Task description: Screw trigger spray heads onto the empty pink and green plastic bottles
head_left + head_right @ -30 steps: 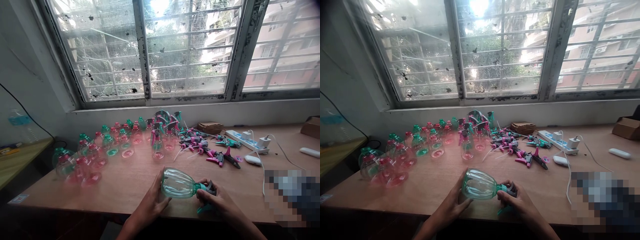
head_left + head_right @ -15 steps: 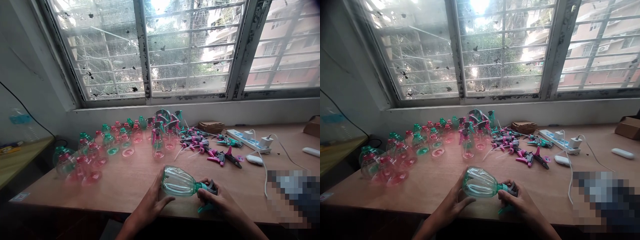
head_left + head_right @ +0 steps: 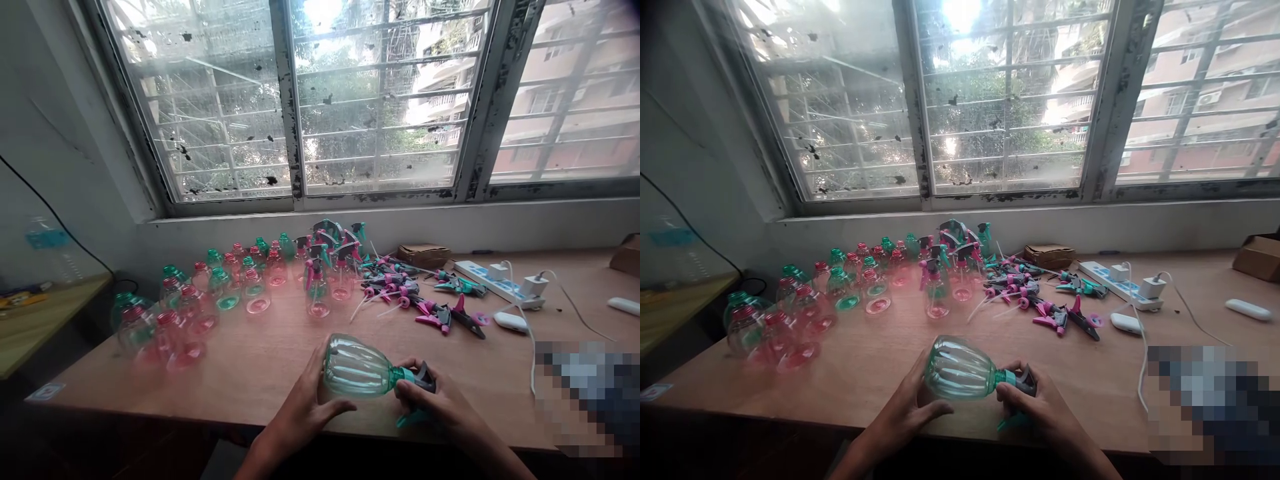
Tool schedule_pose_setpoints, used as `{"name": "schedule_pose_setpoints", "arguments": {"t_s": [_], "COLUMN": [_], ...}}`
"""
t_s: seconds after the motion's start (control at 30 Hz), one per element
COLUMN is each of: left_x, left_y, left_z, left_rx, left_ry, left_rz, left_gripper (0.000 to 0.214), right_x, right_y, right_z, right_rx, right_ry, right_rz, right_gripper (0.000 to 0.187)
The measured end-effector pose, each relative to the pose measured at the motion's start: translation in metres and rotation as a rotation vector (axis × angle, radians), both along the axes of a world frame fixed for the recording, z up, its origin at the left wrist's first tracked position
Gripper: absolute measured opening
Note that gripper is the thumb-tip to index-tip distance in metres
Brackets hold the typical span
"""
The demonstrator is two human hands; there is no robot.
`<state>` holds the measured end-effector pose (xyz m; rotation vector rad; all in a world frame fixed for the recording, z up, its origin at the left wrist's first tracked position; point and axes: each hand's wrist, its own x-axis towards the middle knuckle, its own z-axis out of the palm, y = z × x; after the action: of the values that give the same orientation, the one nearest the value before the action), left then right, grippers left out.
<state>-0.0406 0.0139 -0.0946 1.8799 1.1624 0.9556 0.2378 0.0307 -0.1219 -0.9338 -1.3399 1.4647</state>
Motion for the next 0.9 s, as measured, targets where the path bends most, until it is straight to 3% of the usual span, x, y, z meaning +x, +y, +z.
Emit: {"name": "schedule_pose_setpoints", "arguments": {"t_s": [0.33, 0.53, 0.77, 0.9], "left_x": [-0.002, -0.002, -0.004, -0.002], "left_y": [-0.002, -0.003, -0.001, -0.003], "left_z": [-0.005, 0.004, -0.008, -0.003], "left_rx": [-0.017, -0.033, 0.014, -0.005], "left_ry": [-0.055, -0.001, -0.025, -0.036], "left_rz": [-0.037, 0.013, -0.016, -0.011], "left_gripper": [0.094, 0.091, 0.089, 0.095], "right_x": [-0.001, 0.000, 0.001, 0.001], "right_y": [-0.002, -0.003, -0.004, -0.004], "right_z": [0.004, 0.003, 0.005, 0.004], "right_rx": [-0.017, -0.010, -0.027, -0.016], "right_ry": [-0.003, -0.068, -0.073, -0.068], "right_rz": [-0.002, 0.033, 0.045, 0.050], "right_gripper": [0.046, 0.048, 0.047, 0.045]}}
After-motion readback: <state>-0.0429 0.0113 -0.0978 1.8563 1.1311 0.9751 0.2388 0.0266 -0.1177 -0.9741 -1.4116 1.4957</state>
